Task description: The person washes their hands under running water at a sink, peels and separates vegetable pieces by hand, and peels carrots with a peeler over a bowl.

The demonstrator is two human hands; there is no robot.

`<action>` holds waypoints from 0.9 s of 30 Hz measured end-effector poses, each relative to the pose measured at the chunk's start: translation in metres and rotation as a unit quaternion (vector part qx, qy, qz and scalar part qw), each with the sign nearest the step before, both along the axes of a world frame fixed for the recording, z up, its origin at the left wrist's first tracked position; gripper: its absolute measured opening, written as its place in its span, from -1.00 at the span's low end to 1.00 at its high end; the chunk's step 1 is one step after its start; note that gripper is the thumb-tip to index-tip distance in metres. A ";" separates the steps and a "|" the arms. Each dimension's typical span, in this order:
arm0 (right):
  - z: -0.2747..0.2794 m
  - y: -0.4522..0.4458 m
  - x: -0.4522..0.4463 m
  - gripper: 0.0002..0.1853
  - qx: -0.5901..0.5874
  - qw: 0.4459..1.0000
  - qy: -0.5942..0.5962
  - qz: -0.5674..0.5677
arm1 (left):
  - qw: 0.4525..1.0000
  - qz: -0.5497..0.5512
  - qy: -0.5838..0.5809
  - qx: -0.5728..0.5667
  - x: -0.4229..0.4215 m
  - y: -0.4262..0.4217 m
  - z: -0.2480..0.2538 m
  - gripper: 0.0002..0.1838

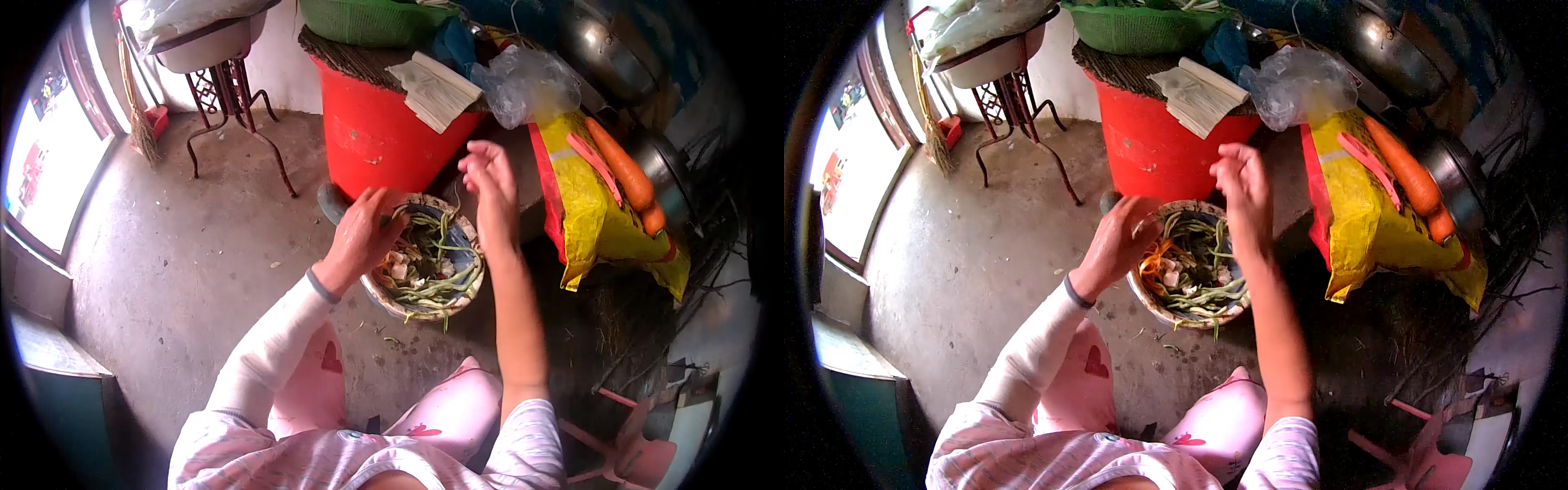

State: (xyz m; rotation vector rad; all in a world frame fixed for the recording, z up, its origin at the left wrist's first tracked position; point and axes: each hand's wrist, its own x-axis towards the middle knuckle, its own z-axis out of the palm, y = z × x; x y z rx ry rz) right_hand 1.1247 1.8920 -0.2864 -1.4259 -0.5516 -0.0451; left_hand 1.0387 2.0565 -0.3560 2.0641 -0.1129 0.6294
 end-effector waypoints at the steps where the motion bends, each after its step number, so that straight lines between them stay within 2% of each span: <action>1: 0.009 0.005 0.015 -0.77 -0.057 0.997 -0.048 -0.032 | 1.000 0.011 -0.024 0.004 0.011 0.004 0.003 -0.65; 3: 0.023 0.017 0.063 -0.79 -0.171 0.965 -0.169 -0.108 | 0.996 0.052 -0.065 0.023 0.041 0.014 0.009 -0.62; 5: 0.044 0.034 0.100 -0.78 -0.260 0.926 -0.212 -0.174 | 0.992 0.057 -0.108 0.024 0.064 0.024 0.025 -0.63; 8: 0.058 0.060 0.143 -0.70 -0.439 0.822 -0.241 -0.271 | 0.991 0.065 -0.117 -0.001 0.067 0.029 0.045 -0.66; 11: 0.062 0.072 0.153 -0.62 -0.589 0.687 -0.259 -0.339 | 0.990 0.066 -0.120 -0.016 0.059 0.038 0.053 -0.64; 12: 0.067 0.075 0.155 -0.61 -0.623 0.667 -0.224 -0.341 | 0.989 0.070 -0.133 -0.012 0.059 0.042 0.051 -0.63; 15: 0.082 0.064 0.160 -0.60 -0.552 0.800 -0.155 -0.180 | 0.981 0.082 -0.175 -0.001 0.067 0.064 0.044 -0.51; 16: 0.083 0.061 0.152 -0.63 -0.453 0.858 -0.201 -0.134 | 0.976 0.080 -0.200 0.016 0.069 0.073 0.051 -0.34; 18: 0.091 0.048 0.112 -0.69 -0.297 0.948 -0.105 0.046 | 0.971 0.060 -0.230 0.030 0.067 0.081 0.069 -0.07; 20: 0.100 0.037 0.059 -0.74 -0.225 0.960 -0.006 0.167 | 0.970 0.022 -0.240 0.030 0.063 0.079 0.086 0.17; 22: 0.092 0.023 0.028 -0.71 -0.108 0.961 0.085 0.239 | 0.972 -0.108 -0.195 -0.070 0.061 0.070 0.090 0.27; 24: 0.079 0.013 0.015 -0.67 -0.012 0.945 0.161 0.285 | 0.958 -0.208 -0.159 -0.116 0.046 0.059 0.100 0.05; 27: 0.070 0.010 -0.010 -0.61 0.022 0.930 0.212 0.299 | 0.923 -0.325 0.063 -0.194 0.027 0.050 0.101 -0.35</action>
